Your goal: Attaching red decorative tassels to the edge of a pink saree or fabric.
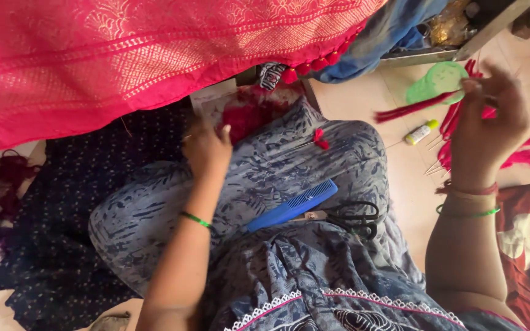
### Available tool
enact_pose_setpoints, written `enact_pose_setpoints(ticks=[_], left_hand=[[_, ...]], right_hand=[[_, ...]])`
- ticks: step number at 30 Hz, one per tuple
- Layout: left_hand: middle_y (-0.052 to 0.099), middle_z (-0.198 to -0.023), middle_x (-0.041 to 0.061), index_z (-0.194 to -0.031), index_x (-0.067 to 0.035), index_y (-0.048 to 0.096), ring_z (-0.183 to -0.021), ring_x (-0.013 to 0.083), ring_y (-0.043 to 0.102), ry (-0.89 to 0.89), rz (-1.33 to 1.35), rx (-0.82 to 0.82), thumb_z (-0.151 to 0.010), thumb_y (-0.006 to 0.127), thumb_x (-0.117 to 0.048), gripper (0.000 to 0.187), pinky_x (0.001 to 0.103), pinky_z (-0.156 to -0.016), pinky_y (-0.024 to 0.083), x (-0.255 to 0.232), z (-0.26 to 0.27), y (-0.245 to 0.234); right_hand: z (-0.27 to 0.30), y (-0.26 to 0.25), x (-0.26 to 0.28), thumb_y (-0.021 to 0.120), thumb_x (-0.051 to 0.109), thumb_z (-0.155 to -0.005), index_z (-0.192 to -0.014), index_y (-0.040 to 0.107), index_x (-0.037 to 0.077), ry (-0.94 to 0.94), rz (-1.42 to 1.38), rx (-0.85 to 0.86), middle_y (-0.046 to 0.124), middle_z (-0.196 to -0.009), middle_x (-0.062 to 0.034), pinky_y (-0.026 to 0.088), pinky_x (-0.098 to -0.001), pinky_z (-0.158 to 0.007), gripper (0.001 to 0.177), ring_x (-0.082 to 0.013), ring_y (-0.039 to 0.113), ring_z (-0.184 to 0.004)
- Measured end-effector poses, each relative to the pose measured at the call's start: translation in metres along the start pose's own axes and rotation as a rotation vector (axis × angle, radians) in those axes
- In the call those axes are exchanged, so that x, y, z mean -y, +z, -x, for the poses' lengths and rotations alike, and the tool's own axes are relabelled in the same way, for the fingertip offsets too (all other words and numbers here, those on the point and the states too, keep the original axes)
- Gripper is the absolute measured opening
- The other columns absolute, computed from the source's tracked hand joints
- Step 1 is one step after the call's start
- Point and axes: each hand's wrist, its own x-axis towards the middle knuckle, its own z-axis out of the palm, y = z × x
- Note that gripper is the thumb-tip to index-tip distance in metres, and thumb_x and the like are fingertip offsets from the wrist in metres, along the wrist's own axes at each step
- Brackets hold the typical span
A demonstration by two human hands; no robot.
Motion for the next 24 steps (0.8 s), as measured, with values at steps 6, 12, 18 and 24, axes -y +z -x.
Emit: enact_pose_setpoints(ticks=[6, 12, 18, 24], left_hand=[[0.069, -0.143, 0.009, -0.125, -0.023, 0.072, -0.143, 0.026, 0.056, 0.467, 0.631, 0.118, -0.102, 0.075, -0.03, 0.025, 0.039, -0.121, 0.046, -0.019, 0.005, -0.009], [0.071, -0.095, 0.01, -0.103, -0.008, 0.071, -0.1, 0.0322, 0.065, 0.764, 0.997, 0.418, -0.094, 0.073, -0.024, 0.018, 0.043, -0.096, 0.046, -0.117, 0.031, -0.094], [0.067, -0.085, 0.009, -0.09, -0.01, 0.067, -0.094, 0.0307, 0.065, 0.79, 0.631, 0.317, -0.097, 0.069, -0.023, 0.015, 0.048, -0.099, 0.046, -0.07, 0.044, -0.093], [0.072, -0.107, 0.013, -0.095, -0.005, 0.067, -0.108, 0.0359, 0.065, 0.542, 0.483, 0.307, -0.095, 0.071, -0.022, 0.018, 0.046, -0.097, 0.048, -0.004, 0.033, -0.069]], right_hand=[[0.02, 0.037, 0.063, 0.073, -0.008, -0.093, -0.101, 0.073, 0.003, -0.053, -0.046, 0.477, 0.075, -0.111, -0.0087, 0.057, -0.0312, -0.095, 0.014, -0.0213, 0.074, -0.108], [0.028, 0.059, 0.116, 0.074, -0.004, -0.087, -0.098, 0.07, 0.004, -0.119, -0.43, 0.655, 0.071, -0.108, -0.0147, 0.055, -0.0343, -0.082, 0.015, -0.0296, 0.068, -0.098], [0.009, 0.009, 0.062, 0.049, 0.023, -0.113, -0.125, 0.053, 0.009, 0.354, -0.946, 0.187, 0.064, -0.102, -0.014, 0.057, -0.0298, -0.053, 0.018, -0.0248, 0.072, -0.078], [0.011, -0.039, 0.007, 0.046, 0.017, -0.12, -0.127, 0.054, 0.001, 0.41, -0.699, 0.132, 0.067, -0.102, -0.0139, 0.053, -0.028, -0.062, 0.02, -0.0188, 0.067, -0.077]])
